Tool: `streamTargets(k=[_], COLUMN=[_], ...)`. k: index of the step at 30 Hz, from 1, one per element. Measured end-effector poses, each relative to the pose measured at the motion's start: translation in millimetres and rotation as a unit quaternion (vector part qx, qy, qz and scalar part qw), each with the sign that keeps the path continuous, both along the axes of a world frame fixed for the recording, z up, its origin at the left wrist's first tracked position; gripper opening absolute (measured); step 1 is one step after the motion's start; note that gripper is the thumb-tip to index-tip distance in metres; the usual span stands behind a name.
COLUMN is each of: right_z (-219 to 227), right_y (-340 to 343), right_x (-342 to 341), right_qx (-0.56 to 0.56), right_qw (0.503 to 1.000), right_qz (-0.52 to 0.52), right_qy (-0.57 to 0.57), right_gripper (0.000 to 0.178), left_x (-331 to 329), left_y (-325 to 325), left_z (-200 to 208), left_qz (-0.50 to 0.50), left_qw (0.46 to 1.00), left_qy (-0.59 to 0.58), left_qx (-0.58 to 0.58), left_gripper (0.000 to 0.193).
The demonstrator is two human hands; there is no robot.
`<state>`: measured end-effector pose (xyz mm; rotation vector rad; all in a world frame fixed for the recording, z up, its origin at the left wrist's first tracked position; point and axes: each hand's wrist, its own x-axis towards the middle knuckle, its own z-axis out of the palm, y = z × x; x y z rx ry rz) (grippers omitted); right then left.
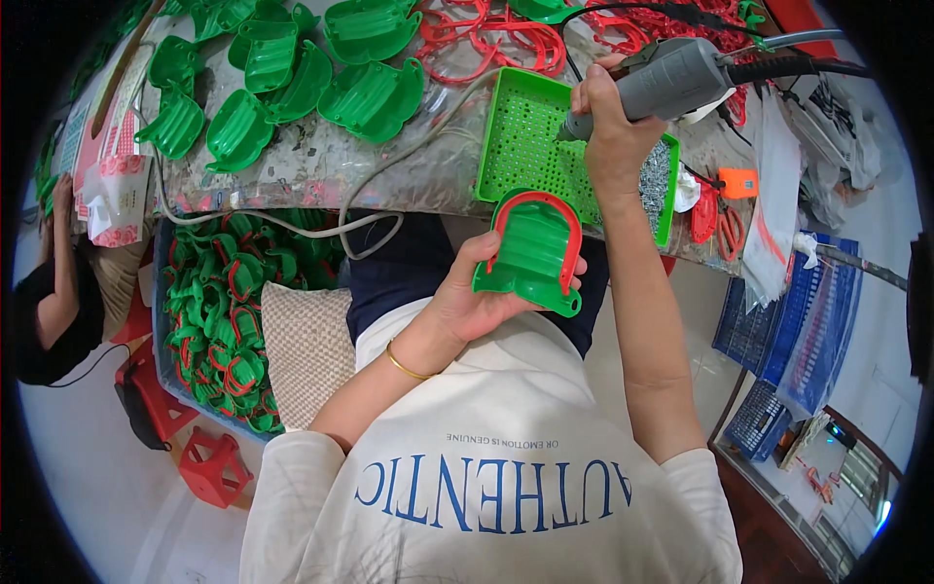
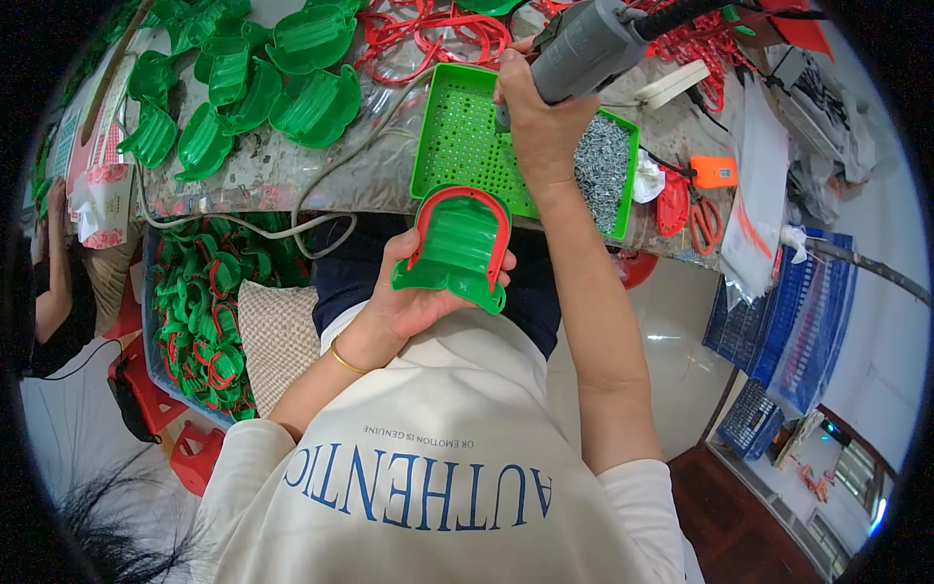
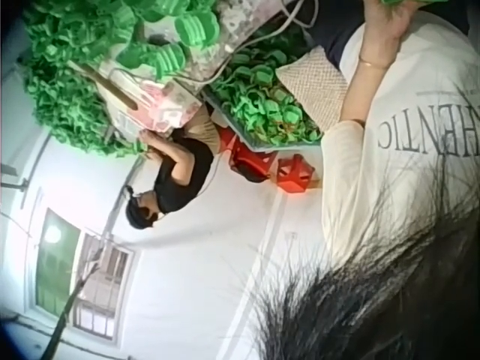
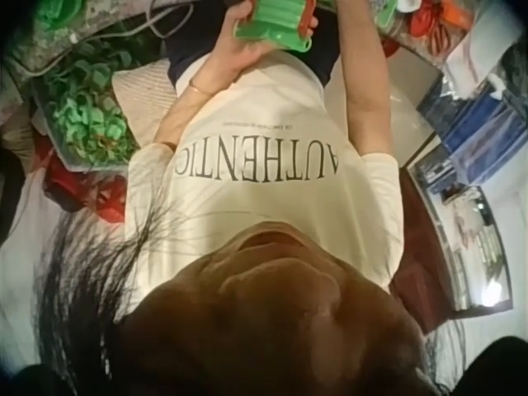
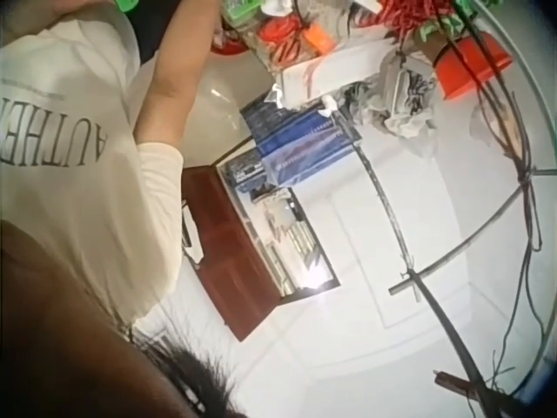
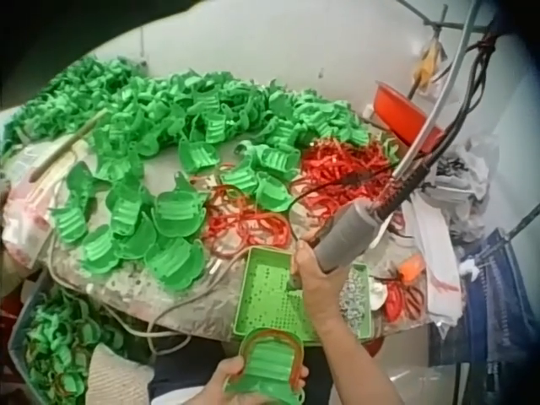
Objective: Assembling green and red toy components using a small handheld tool on a factory workbench.
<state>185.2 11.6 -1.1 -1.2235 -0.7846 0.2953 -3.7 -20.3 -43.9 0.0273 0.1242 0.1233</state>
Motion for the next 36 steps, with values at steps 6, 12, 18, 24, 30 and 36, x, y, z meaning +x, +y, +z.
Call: streamTargets(k=[6, 12, 18, 24, 30, 36], right_z=[2.7, 50.9, 76.6, 77.4, 73.3, 67.5], right_y=[-2.0, -12.1, -35.2, -42.4, -42.8, -41.0], right_x=[3.0, -9.3, -35.0, -43.4, -44.1, -45.7], right_qx=[0.014, 0.099, 0.055, 0.018, 0.011, 0.025], right_qw=[1.0, 0.993, 0.994, 0.996, 0.997, 0.996], right_qz=[-0.004, 0.029, 0.078, 0.061, 0.062, 0.076], right_qy=[0.008, 0.049, 0.057, 0.059, 0.04, 0.045], right_gripper=[0.012, 0.011, 0.013, 0.016, 0.015, 0.013], left_x=[1.6, 1.3, 1.5, 1.9, 1.9, 1.0], left_y=[1.7, 1.3, -0.5, -0.9, -0.2, -1.1], left_z=[2.2, 5.2, 5.8, 7.7, 9.2, 7.7], left_qz=[-0.008, 0.002, 0.009, 0.015, 0.012, 0.014], left_qw=[1.0, 1.0, 1.0, 1.0, 1.0, 0.999], left_qy=[0.005, 0.002, -0.003, 0.007, 0.011, 0.018], left_qx=[-0.009, 0.003, -0.003, 0.011, 0.02, 0.028], left_gripper=[0.076, 0.075, 0.073, 0.073, 0.073, 0.073])
